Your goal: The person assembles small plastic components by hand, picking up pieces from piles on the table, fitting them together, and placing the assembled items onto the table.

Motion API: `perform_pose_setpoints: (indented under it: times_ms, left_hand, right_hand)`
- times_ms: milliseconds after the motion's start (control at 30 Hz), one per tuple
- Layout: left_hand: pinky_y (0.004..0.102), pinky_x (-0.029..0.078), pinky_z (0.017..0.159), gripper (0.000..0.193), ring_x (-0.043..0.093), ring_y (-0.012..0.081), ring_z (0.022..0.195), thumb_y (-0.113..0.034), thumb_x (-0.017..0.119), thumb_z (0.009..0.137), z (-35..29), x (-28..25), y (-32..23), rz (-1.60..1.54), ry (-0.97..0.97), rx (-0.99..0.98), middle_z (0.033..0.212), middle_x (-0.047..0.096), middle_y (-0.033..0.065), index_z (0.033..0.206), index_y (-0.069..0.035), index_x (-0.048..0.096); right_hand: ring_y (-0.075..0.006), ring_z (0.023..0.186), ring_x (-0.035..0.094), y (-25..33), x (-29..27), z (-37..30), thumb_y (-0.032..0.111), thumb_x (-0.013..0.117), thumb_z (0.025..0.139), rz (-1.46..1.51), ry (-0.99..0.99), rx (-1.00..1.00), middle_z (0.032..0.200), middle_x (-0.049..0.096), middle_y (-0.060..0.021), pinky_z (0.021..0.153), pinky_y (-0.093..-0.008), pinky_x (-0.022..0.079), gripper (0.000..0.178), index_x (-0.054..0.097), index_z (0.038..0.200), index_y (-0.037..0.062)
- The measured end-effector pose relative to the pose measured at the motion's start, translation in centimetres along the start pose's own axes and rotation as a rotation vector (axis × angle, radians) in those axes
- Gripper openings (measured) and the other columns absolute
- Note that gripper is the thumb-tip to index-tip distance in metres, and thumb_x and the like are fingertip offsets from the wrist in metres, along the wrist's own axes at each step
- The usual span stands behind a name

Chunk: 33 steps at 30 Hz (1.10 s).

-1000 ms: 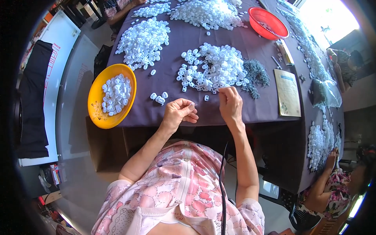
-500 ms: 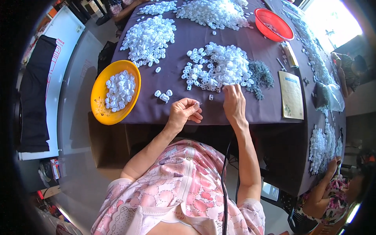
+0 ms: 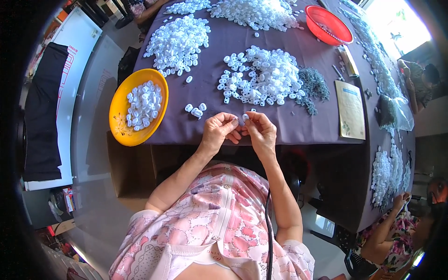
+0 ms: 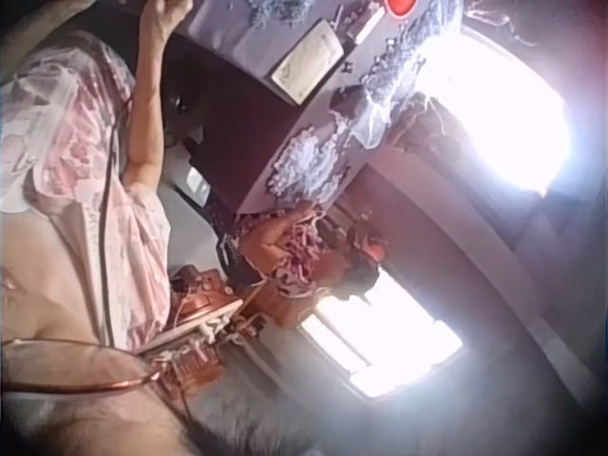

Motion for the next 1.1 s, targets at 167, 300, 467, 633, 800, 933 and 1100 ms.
perform_pose_setpoints:
  times_ms: [167,300,467,633,800,933,1100]
  left_hand:
    - [0.0238,0.053,0.049,0.014,0.063,0.0131,0.058,-0.011,0.056,0.091,-0.16,0.21,-0.29,0.002,0.013,-0.009,0.077,0.065,0.0092,0.094,0.002,0.059]
    - [0.0234,0.053,0.049,0.013,0.063,0.0122,0.058,-0.011,0.056,0.091,-0.13,0.16,-0.18,0.01,0.012,-0.008,0.077,0.065,0.0085,0.094,0.001,0.06]
    - [0.0228,0.053,0.049,0.013,0.062,0.0116,0.057,-0.012,0.056,0.091,-0.11,0.2,-0.08,0.017,0.009,-0.011,0.076,0.065,0.0079,0.093,0.001,0.06]
    - [0.0218,0.052,0.048,0.015,0.062,0.0112,0.057,-0.013,0.056,0.092,-0.09,0.25,-0.04,0.002,0.013,-0.003,0.075,0.065,0.0072,0.094,0.001,0.061]
    - [0.0217,0.052,0.047,0.018,0.063,0.0119,0.057,-0.014,0.056,0.092,-0.23,0.3,-0.21,-0.005,0.028,-0.025,0.075,0.066,0.0076,0.1,0.002,0.061]
    - [0.0232,0.053,0.047,0.019,0.064,0.0132,0.058,-0.014,0.056,0.093,-0.25,0.6,-0.14,-0.021,-0.012,0.002,0.076,0.066,0.0089,0.101,0.002,0.058]
    - [0.0262,0.054,0.048,0.016,0.065,0.0165,0.059,-0.014,0.054,0.094,-0.14,0.37,0.26,0.015,-0.025,-0.002,0.076,0.065,0.0112,0.097,0.002,0.052]
  right_hand:
    - [-0.0057,0.069,0.059,-0.04,0.04,-0.01,0.001,0.058,0.089,-0.025,0.03,-0.008,0.085,0.063,-0.0016,0.061,-0.0198,0.05,0.015,0.061,0.103,-0.0019]
    - [-0.0055,0.069,0.059,0.08,0.23,-0.05,0.001,0.058,0.089,-0.048,0.033,-0.008,0.085,0.063,-0.0015,0.061,-0.0196,0.05,0.015,0.061,0.103,-0.0021]
    - [-0.0051,0.071,0.058,0.13,0.35,-0.23,0.001,0.058,0.089,-0.08,0.049,-0.03,0.084,0.063,-0.0012,0.063,-0.0194,0.048,0.015,0.061,0.103,-0.0018]
    - [-0.0051,0.073,0.059,0.24,0.56,-0.48,0.001,0.059,0.088,-0.078,0.046,-0.034,0.083,0.064,-0.001,0.064,-0.0194,0.048,0.016,0.061,0.103,-0.0014]
    - [-0.0051,0.074,0.06,0.42,0.49,-0.47,-0.001,0.059,0.087,-0.114,0.032,-0.006,0.083,0.065,-0.0013,0.064,-0.0193,0.048,0.017,0.061,0.104,-0.0011]
    - [-0.0048,0.073,0.059,-0.12,0.46,-0.3,-0.001,0.059,0.087,-0.067,0.034,-0.048,0.082,0.065,-0.0013,0.064,-0.0187,0.047,0.017,0.062,0.103,-0.0013]
    - [-0.004,0.072,0.058,-0.22,0.35,-0.28,-0.002,0.06,0.086,-0.086,0.045,-0.026,0.08,0.064,-0.0003,0.064,-0.0181,0.046,0.016,0.063,0.102,-0.0015]
Point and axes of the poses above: each hand's wrist, its own z-axis towards the middle knuckle, its own x-axis out of the palm, y = z × x, the point moved 3 cm from there along z, towards the middle knuckle
